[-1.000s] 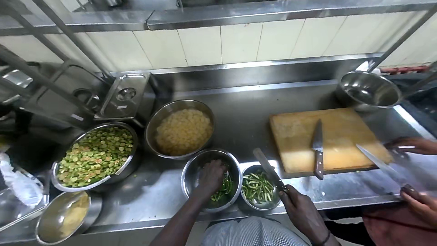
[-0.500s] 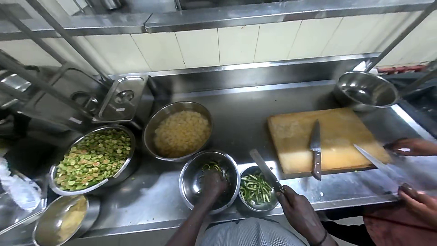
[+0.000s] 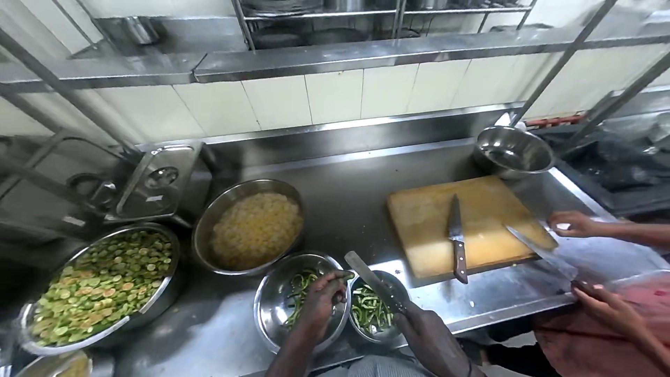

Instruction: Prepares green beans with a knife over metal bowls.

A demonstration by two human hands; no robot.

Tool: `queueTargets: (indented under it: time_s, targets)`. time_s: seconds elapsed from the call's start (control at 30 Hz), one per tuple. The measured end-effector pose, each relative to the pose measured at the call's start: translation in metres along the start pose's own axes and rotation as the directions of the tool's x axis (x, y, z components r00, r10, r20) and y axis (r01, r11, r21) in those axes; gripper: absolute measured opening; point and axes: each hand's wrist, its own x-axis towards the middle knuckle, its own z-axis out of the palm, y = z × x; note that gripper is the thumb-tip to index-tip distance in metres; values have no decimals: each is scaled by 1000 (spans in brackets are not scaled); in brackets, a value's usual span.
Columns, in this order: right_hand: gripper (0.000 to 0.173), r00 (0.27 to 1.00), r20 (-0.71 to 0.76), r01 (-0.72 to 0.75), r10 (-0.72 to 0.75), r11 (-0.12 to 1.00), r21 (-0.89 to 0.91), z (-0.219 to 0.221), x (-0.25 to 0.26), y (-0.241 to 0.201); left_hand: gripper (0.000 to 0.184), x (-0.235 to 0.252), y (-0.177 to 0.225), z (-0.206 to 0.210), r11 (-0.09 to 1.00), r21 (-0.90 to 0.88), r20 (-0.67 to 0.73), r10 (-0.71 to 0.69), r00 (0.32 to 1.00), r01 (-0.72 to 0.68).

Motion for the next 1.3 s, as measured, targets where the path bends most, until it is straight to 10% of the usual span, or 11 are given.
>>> queueTargets:
  time_s: [0.83, 1.3]
  targets:
    - [39, 993, 104, -35, 49, 990, -139, -3, 2, -21, 6, 2, -3, 30, 983, -36, 61, -179, 982, 182]
    - [42, 995, -68, -73, 68, 995, -69, 0, 6, -19, 16, -6, -10, 45, 933, -304, 30, -193, 981, 193]
